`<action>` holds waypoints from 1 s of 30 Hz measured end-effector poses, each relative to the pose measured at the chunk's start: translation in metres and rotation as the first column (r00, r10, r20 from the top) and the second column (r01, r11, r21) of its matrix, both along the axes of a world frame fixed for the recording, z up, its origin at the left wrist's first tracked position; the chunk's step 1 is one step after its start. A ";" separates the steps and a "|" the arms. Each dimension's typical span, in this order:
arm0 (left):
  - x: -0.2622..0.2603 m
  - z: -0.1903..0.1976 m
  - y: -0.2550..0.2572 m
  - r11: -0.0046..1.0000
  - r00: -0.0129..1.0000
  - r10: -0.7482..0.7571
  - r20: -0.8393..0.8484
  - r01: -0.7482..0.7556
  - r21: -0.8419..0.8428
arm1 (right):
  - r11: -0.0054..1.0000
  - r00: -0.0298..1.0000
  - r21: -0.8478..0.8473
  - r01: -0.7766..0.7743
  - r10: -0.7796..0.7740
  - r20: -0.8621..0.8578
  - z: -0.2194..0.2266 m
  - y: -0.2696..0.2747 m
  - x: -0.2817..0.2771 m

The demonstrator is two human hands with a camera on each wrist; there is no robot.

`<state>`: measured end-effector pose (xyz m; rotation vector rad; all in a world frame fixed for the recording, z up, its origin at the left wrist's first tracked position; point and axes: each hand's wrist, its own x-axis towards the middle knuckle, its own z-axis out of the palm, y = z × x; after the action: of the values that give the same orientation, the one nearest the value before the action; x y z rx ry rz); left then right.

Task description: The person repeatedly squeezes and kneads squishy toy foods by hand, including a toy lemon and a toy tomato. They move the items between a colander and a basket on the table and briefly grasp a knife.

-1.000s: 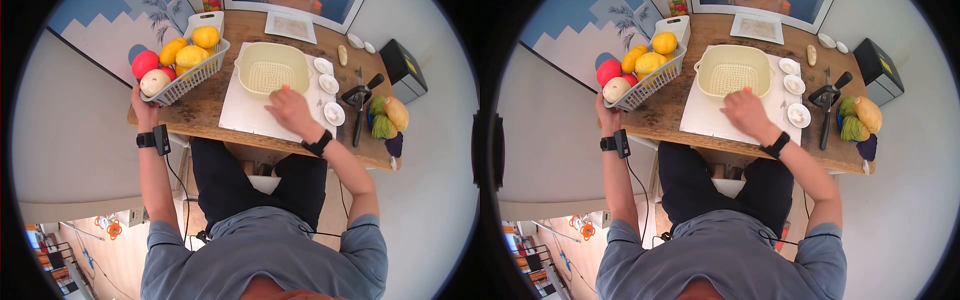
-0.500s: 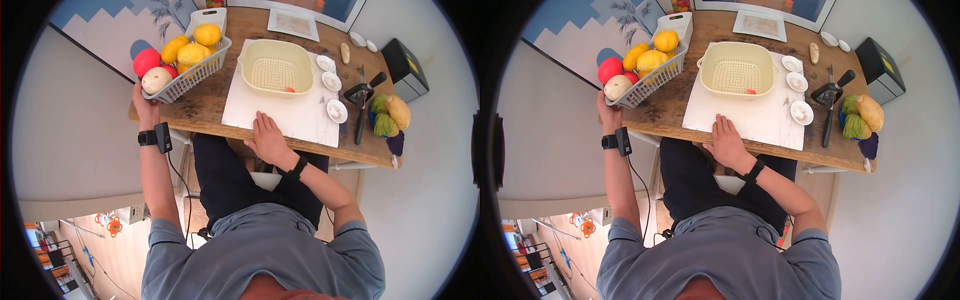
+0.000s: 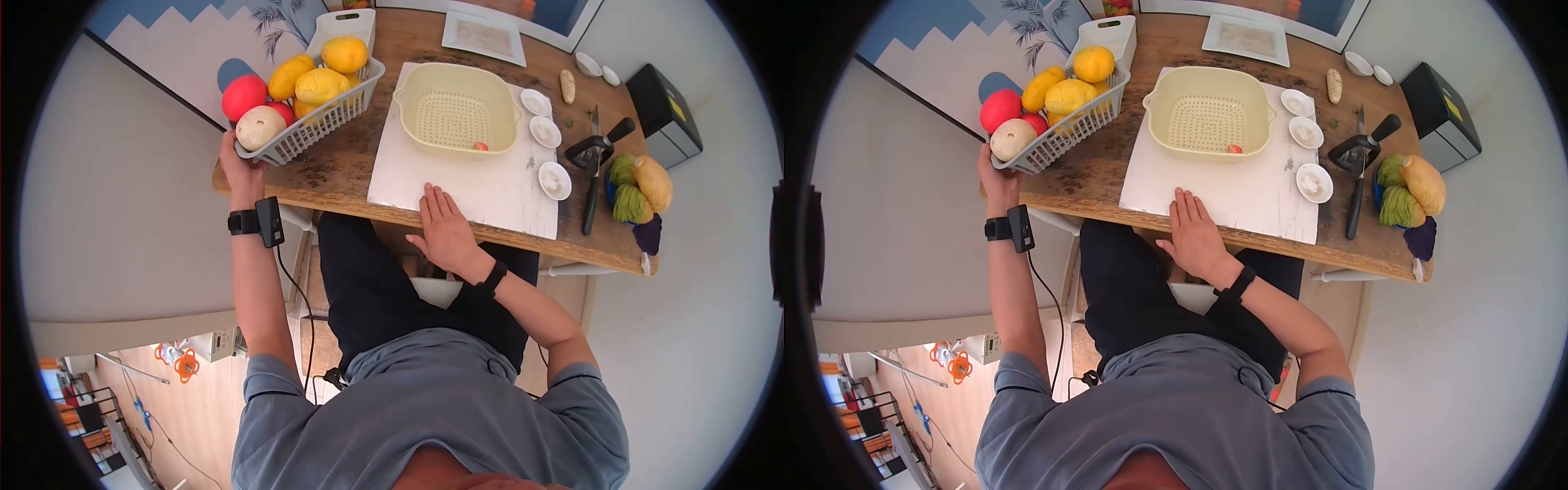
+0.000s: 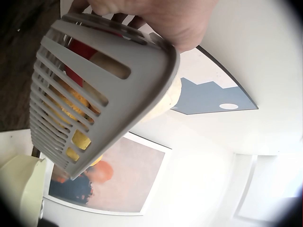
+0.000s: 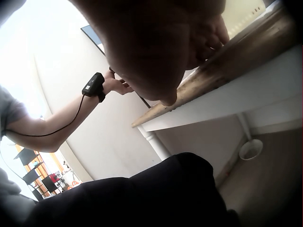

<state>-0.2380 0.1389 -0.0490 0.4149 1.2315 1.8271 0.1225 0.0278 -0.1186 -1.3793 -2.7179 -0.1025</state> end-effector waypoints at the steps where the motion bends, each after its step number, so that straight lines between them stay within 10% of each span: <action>1: 0.001 0.000 -0.001 1.000 1.000 -0.004 -0.002 0.004 0.007 | 1.000 1.000 -0.001 0.001 -0.001 0.000 0.002 -0.001 0.000; 16: 0.011 0.011 -0.005 0.994 0.996 -0.052 0.077 0.044 0.101 | 1.000 1.000 -0.005 -0.018 0.018 0.009 0.004 -0.010 0.003; 25: 0.047 0.032 0.008 0.941 0.967 -0.237 0.098 0.203 0.269 | 0.998 0.944 -0.056 0.019 -0.036 -0.327 0.018 -0.008 0.025; 30: 0.070 0.036 0.000 0.928 0.942 -0.312 0.122 0.274 0.254 | 0.854 0.909 0.427 0.296 -0.114 -0.401 0.057 0.046 0.070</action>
<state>-0.1680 0.1386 -0.0132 0.5417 0.7984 1.7107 0.1920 0.0737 -0.0618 -1.3659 -2.0443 -0.4580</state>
